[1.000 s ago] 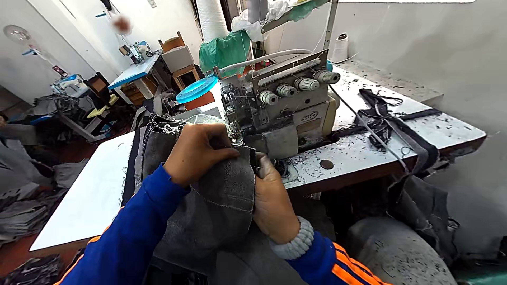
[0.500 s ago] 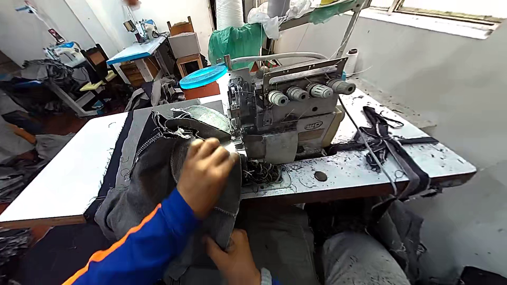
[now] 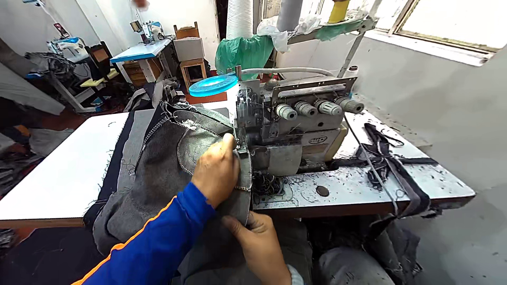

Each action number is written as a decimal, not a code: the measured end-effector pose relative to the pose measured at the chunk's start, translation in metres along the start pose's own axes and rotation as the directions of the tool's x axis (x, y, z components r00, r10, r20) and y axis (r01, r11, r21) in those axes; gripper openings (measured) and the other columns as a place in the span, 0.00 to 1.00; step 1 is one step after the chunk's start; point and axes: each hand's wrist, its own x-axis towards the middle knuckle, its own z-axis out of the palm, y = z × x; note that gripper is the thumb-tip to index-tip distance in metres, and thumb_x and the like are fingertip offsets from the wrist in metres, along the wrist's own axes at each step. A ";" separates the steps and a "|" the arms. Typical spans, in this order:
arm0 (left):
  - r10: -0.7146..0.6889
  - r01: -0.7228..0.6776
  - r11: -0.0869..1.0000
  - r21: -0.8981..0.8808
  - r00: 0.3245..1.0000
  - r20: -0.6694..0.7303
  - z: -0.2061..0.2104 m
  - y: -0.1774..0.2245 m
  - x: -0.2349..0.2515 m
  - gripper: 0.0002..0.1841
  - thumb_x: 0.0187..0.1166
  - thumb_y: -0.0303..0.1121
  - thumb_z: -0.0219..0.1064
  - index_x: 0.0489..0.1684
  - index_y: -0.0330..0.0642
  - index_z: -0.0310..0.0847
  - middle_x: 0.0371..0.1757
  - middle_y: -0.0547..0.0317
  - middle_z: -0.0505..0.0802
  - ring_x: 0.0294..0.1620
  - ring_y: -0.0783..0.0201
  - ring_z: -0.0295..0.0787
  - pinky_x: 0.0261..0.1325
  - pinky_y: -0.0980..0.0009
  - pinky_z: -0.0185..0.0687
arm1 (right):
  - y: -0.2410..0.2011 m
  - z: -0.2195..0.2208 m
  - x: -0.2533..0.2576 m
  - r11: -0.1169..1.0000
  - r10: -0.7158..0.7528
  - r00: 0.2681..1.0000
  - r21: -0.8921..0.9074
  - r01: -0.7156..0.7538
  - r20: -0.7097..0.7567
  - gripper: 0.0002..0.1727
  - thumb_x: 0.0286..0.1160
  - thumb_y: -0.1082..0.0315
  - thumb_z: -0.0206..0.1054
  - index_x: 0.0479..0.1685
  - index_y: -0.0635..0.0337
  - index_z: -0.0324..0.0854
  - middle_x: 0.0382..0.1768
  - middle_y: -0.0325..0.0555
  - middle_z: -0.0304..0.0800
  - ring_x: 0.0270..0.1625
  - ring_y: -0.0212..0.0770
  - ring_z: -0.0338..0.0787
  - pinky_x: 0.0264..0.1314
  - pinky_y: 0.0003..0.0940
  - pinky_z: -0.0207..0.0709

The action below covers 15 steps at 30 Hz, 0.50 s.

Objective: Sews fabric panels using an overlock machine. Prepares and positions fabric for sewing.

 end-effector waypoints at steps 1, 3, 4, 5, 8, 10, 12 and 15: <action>-0.021 0.021 1.000 0.005 1.000 0.022 0.000 -0.001 0.006 0.08 0.78 0.27 0.61 0.48 0.33 0.81 0.33 0.45 0.91 0.36 0.45 0.94 0.37 0.47 0.88 | -0.004 -0.002 0.008 0.999 0.021 1.000 0.024 -0.022 0.011 0.05 0.71 0.73 0.73 0.29 0.60 0.90 0.26 0.32 0.93 0.33 0.21 0.91 0.41 0.22 0.88; -0.077 0.076 0.997 0.018 0.994 0.076 0.000 -0.003 0.019 0.09 0.80 0.27 0.59 0.50 0.33 0.80 0.33 0.42 0.90 0.38 0.43 0.93 0.40 0.45 0.87 | -0.014 -0.005 0.023 0.995 0.074 0.997 0.060 -0.076 0.036 0.07 0.75 0.74 0.69 0.30 0.61 0.89 0.27 0.33 0.93 0.34 0.23 0.92 0.44 0.23 0.88; -0.104 0.102 0.994 0.027 0.989 0.102 0.000 -0.004 0.025 0.10 0.81 0.27 0.58 0.52 0.31 0.79 0.34 0.40 0.91 0.40 0.41 0.94 0.43 0.44 0.87 | -0.019 -0.005 0.030 0.992 0.105 0.993 0.071 -0.108 0.048 0.08 0.77 0.74 0.67 0.31 0.61 0.89 0.28 0.34 0.93 0.35 0.24 0.92 0.45 0.24 0.88; -0.129 0.125 0.991 0.042 0.983 0.131 0.000 -0.005 0.031 0.12 0.83 0.27 0.56 0.55 0.30 0.78 0.36 0.38 0.91 0.43 0.39 0.94 0.46 0.42 0.86 | -0.023 -0.006 0.038 0.986 0.139 0.989 0.086 -0.144 0.056 0.09 0.79 0.74 0.66 0.31 0.62 0.88 0.28 0.35 0.92 0.36 0.25 0.92 0.46 0.26 0.88; -0.244 0.223 0.969 0.107 0.928 0.282 -0.004 -0.006 0.057 0.16 0.86 0.27 0.53 0.66 0.27 0.73 0.43 0.31 0.91 0.52 0.33 0.92 0.55 0.38 0.83 | -0.034 -0.004 0.058 0.946 0.289 0.956 0.137 -0.292 0.042 0.11 0.82 0.75 0.63 0.31 0.65 0.85 0.28 0.41 0.91 0.36 0.30 0.91 0.46 0.29 0.87; -0.314 0.294 0.949 0.115 0.847 0.429 -0.010 -0.010 0.077 0.18 0.88 0.28 0.53 0.72 0.30 0.69 0.50 0.29 0.90 0.59 0.31 0.89 0.60 0.35 0.80 | -0.038 -0.003 0.066 0.912 0.365 0.931 0.191 -0.362 0.021 0.12 0.87 0.73 0.60 0.34 0.66 0.84 0.30 0.45 0.90 0.37 0.34 0.91 0.47 0.31 0.87; -0.229 0.255 0.967 0.003 0.863 0.450 -0.018 -0.022 0.077 0.18 0.86 0.29 0.57 0.71 0.31 0.73 0.57 0.31 0.90 0.64 0.32 0.86 0.67 0.33 0.75 | -0.039 -0.006 0.066 0.902 0.371 0.928 0.225 -0.369 0.035 0.15 0.91 0.68 0.54 0.42 0.67 0.84 0.36 0.47 0.91 0.42 0.36 0.92 0.50 0.32 0.86; -0.015 0.019 0.984 -0.177 1.000 0.024 -0.043 -0.040 0.005 0.20 0.86 0.38 0.62 0.71 0.37 0.81 0.71 0.47 0.88 0.76 0.48 0.81 0.86 0.39 0.61 | -0.021 -0.010 0.047 0.964 0.256 0.959 0.043 -0.263 0.121 0.18 0.91 0.65 0.50 0.39 0.65 0.83 0.34 0.38 0.90 0.42 0.29 0.90 0.51 0.32 0.85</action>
